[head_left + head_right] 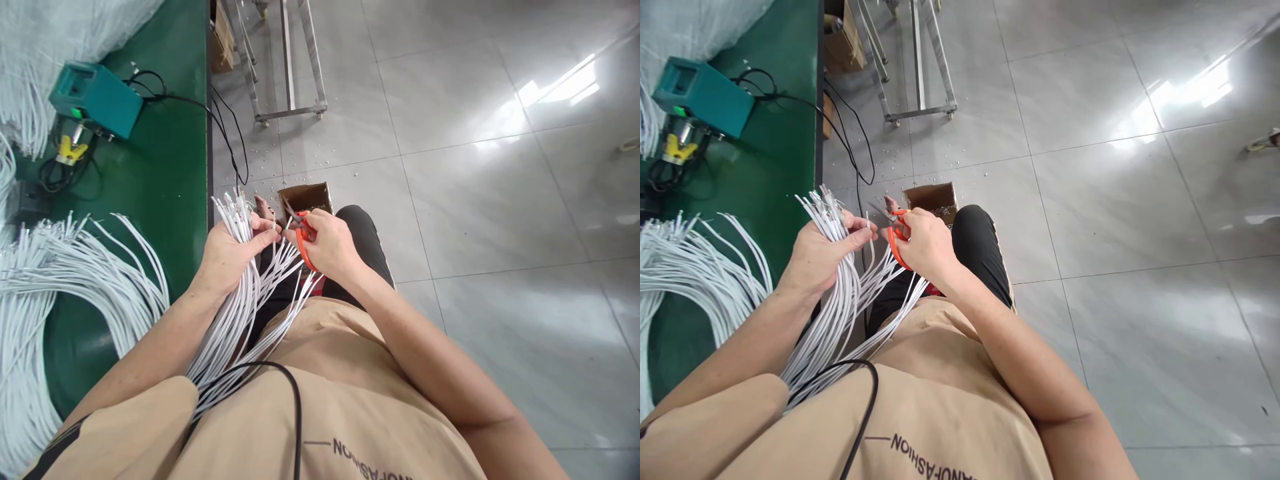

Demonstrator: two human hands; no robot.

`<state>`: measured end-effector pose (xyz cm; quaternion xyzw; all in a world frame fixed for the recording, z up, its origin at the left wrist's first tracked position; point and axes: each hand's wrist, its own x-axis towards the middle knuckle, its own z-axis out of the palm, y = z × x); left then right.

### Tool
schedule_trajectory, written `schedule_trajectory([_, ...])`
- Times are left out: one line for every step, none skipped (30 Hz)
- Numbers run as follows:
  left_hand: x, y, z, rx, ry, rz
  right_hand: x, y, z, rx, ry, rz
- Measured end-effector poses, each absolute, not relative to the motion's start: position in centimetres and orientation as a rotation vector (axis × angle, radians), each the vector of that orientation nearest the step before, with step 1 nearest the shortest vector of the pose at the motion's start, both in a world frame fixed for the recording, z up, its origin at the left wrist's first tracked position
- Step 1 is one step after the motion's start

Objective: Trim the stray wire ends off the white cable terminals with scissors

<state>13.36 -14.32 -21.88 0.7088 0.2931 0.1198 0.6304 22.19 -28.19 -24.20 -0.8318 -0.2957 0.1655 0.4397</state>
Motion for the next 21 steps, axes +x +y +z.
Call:
schedule_trajectory([13.3, -14.3, -22.0, 1.653, 0.684, 0.287, 22.2, -28.3, -24.2, -2.156, -0.808, 0.401])
schedule_trajectory([13.3, -14.2, -22.1, 1.686, 0.693, 0.299, 22.2, -28.4, -24.1, -2.224, -0.87, 0.398])
schedule_trajectory([13.2, -14.2, -22.2, 1.72, 0.698, 0.31, 22.2, -28.4, -24.0, -2.278, -0.915, 0.395])
schedule_trajectory([13.2, -14.1, -22.3, 1.751, 0.701, 0.316, 22.2, -28.4, -23.8, -2.323, -0.948, 0.396])
schedule_trajectory([13.1, -14.1, -22.4, 1.779, 0.702, 0.318, 22.1, -28.4, -23.6, -2.364, -0.975, 0.4])
schedule_trajectory([13.1, -14.1, -22.4, 1.805, 0.702, 0.32, 22.1, -28.4, -23.3, -2.402, -0.998, 0.407])
schedule_trajectory([13.1, -14.1, -22.4, 1.83, 0.702, 0.319, 22.1, -28.3, -23.1, -2.433, -1.017, 0.414])
schedule_trajectory([13.1, -14.1, -22.4, 1.856, 0.701, 0.321, 22.1, -28.3, -22.8, -2.458, -1.036, 0.42])
schedule_trajectory([13.1, -14.1, -22.3, 1.886, 0.7, 0.326, 22.1, -28.3, -22.5, -2.48, -1.053, 0.425])
schedule_trajectory([13.1, -14.1, -22.2, 1.918, 0.701, 0.327, 22.1, -28.4, -22.3, -2.498, -1.069, 0.434])
schedule_trajectory([13.1, -14.1, -22.0, 1.953, 0.703, 0.324, 22.2, -28.4, -22.0, -2.514, -1.082, 0.447])
schedule_trajectory([13.1, -14.2, -21.9, 1.99, 0.703, 0.313, 22.2, -28.4, -21.9, -2.528, -1.092, 0.461])
schedule_trajectory([13.1, -14.2, -21.7, 2.026, 0.702, 0.302, 22.2, -28.4, -21.8, -2.539, -1.102, 0.474])
schedule_trajectory([13.1, -14.3, -21.5, 2.054, 0.699, 0.292, 22.2, -28.4, -21.7, -2.548, -1.108, 0.482])
schedule_trajectory([13.1, -14.3, -21.4, 2.076, 0.695, 0.282, 22.2, -28.4, -21.7, -2.555, -1.113, 0.486])
schedule_trajectory([13.2, -14.4, -21.3, 2.09, 0.692, 0.274, 22.2, -28.4, -21.7, -2.559, -1.114, 0.487])
schedule_trajectory([13.2, -14.4, -21.3, 2.094, 0.692, 0.275, 22.1, -28.4, -21.8, -2.56, -1.113, 0.485])
schedule_trajectory([13.2, -14.4, -21.3, 2.09, 0.696, 0.281, 22.1, -28.4, -21.8, -2.559, -1.115, 0.481])
schedule_trajectory([13.2, -14.4, -21.3, 2.082, 0.701, 0.287, 22.0, -28.5, -21.9, -2.557, -1.116, 0.476])
schedule_trajectory([13.2, -14.4, -21.3, 2.076, 0.709, 0.294, 21.9, -28.5, -21.9, -2.557, -1.114, 0.473])
schedule_trajectory([13.3, -14.4, -21.3, 2.076, 0.719, 0.301, 21.9, -28.5, -21.9, -2.559, -1.112, 0.471])
